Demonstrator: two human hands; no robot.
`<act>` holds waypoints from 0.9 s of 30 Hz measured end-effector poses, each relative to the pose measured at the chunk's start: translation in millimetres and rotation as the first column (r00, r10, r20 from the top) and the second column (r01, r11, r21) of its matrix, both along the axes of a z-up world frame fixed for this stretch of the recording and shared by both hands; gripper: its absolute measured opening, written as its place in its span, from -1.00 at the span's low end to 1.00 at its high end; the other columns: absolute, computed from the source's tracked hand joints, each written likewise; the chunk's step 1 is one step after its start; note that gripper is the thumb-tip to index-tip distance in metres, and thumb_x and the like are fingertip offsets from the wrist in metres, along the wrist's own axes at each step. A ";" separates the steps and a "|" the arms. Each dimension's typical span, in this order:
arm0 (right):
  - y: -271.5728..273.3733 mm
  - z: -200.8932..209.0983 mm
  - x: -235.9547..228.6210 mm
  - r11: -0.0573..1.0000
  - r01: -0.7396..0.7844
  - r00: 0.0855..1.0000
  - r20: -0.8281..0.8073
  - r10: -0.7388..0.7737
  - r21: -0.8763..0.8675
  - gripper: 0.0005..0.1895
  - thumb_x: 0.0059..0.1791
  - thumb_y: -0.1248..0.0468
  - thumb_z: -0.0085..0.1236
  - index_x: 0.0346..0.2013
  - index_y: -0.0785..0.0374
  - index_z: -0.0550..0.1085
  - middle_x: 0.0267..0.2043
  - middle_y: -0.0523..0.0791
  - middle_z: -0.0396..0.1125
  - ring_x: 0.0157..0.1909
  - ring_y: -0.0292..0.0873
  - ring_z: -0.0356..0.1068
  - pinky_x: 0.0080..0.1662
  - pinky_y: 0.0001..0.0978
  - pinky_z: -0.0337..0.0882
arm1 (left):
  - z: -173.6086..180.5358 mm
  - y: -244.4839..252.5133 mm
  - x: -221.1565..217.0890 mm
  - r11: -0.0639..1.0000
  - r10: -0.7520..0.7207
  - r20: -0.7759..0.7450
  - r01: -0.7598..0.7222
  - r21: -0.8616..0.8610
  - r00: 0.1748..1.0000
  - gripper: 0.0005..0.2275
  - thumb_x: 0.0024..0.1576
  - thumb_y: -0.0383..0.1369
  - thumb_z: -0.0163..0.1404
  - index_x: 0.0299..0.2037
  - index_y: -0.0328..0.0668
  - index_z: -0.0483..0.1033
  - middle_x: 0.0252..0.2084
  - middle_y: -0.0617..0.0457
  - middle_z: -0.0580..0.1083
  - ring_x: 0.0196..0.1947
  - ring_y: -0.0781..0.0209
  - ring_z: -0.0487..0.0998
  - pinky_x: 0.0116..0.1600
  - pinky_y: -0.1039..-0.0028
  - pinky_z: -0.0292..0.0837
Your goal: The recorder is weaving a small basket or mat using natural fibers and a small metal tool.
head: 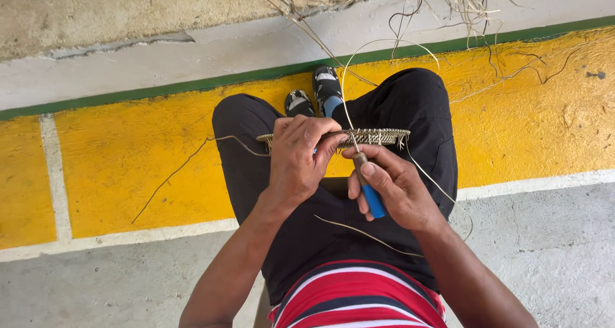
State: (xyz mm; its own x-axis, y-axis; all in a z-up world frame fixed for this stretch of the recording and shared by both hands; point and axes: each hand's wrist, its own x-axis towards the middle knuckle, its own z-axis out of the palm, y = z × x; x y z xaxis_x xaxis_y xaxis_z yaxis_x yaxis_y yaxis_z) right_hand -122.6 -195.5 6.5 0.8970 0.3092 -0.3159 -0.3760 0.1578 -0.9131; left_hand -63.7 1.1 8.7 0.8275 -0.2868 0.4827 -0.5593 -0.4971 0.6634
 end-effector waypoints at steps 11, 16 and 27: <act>1.2 -0.2 -4.9 0.997 0.082 0.994 0.079 -0.082 0.002 -0.57 0.14 0.11 -0.08 0.22 0.28 0.24 -0.46 -0.03 0.40 -0.64 -0.34 0.29 -0.63 -0.55 0.24 | -9.4 0.5 -2.6 0.999 0.002 0.043 -0.004 0.036 0.999 -0.81 0.19 -0.40 0.22 -0.08 -0.06 0.48 -0.26 0.25 0.53 -0.25 0.28 0.51 0.03 0.35 0.23; 3.9 2.6 -6.6 0.997 0.074 0.996 0.044 -0.075 0.019 -0.61 0.17 0.15 -0.09 0.23 0.29 0.24 -0.44 -0.01 0.39 -0.64 -0.35 0.26 -0.61 -0.55 0.25 | -5.5 0.1 -7.9 1.000 -0.023 0.106 0.023 0.002 0.994 -0.81 0.22 -0.43 0.19 -0.04 -0.11 0.45 -0.16 0.19 0.56 -0.18 0.24 0.53 0.07 0.34 0.23; 10.6 12.7 -9.4 0.994 0.066 0.990 0.130 -0.055 -0.089 -0.48 0.17 0.11 -0.13 0.38 0.30 0.23 -0.40 -0.04 0.38 -0.59 -0.38 0.26 -0.57 -0.58 0.27 | -13.5 4.4 -1.9 0.999 -0.025 0.051 0.027 -0.033 0.998 -0.80 0.18 -0.44 0.20 -0.07 -0.15 0.46 -0.24 0.13 0.51 -0.22 0.16 0.53 -0.01 0.31 0.31</act>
State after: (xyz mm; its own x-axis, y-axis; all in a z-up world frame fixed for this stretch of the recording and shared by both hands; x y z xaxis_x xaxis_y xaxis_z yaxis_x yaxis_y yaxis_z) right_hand -132.0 -184.9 19.2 0.9478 0.2280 -0.2228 -0.2482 0.0893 -0.9646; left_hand -65.6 5.6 -4.8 0.7941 -0.2906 0.5338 -0.6051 -0.4597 0.6500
